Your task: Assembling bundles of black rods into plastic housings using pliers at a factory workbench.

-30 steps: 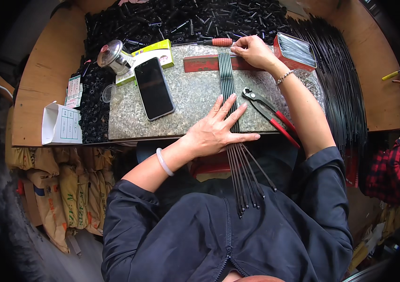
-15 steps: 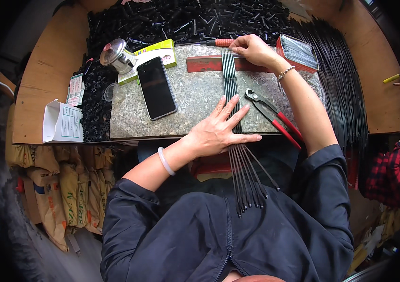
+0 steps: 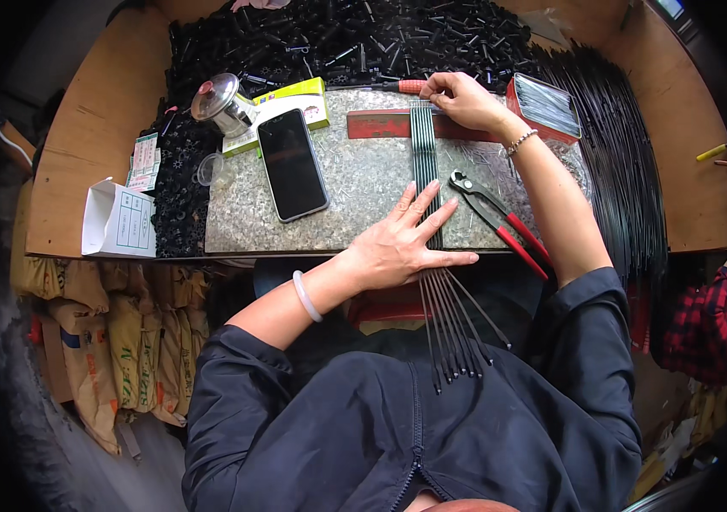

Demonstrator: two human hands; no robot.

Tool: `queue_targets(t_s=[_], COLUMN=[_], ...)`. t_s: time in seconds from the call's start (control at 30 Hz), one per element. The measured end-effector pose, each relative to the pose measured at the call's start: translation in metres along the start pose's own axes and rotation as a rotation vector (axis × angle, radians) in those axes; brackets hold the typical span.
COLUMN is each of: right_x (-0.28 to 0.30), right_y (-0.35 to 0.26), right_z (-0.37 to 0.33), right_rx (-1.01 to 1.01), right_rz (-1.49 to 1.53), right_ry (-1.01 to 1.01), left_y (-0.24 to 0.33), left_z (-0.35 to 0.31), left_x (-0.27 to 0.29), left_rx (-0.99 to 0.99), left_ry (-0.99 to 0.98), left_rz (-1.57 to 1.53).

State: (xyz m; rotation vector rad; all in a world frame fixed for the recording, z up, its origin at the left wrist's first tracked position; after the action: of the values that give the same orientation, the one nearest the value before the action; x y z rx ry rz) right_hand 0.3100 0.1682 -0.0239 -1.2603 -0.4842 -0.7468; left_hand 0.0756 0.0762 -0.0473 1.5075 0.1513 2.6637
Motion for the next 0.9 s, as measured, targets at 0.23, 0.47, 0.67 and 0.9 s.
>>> queue_targets(t_s=[0.23,0.47,0.67,0.9], right_x=[-0.004,0.006,0.116,0.116], right_y=[0.0,0.005,0.04,0.051], right_z=[0.0,-0.005,-0.061,-0.075], right_rx=[-0.014,0.092,0.015,0.058], right_rz=[0.088,0.166,-0.546,-0.629], right_ry=[0.012,0.456,0.365,0.434], left_y=[-0.001,0.0,0.003,0.034], left_z=[0.0,-0.001,-0.004,0.027], left_x=[0.0,0.002,0.012,0.075], left_rx=[-0.009,-0.045,0.036,0.302], left_ry=[-0.004,-0.012,0.099,0.235], left_rz=[0.001,0.049,-0.147,-0.833])
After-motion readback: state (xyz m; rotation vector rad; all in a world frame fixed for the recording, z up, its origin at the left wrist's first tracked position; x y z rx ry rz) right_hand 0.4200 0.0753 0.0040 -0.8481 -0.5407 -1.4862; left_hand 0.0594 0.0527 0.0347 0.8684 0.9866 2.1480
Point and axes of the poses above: each hand's wrist, its own z-axis towards the middle knuckle, its own x-axis out of the back of the hand, y = z × x, the point moved 1 cm from there along z, towards the middle knuckle, and after that the axes turned 13 degrees about y, right-handed, at the moved point
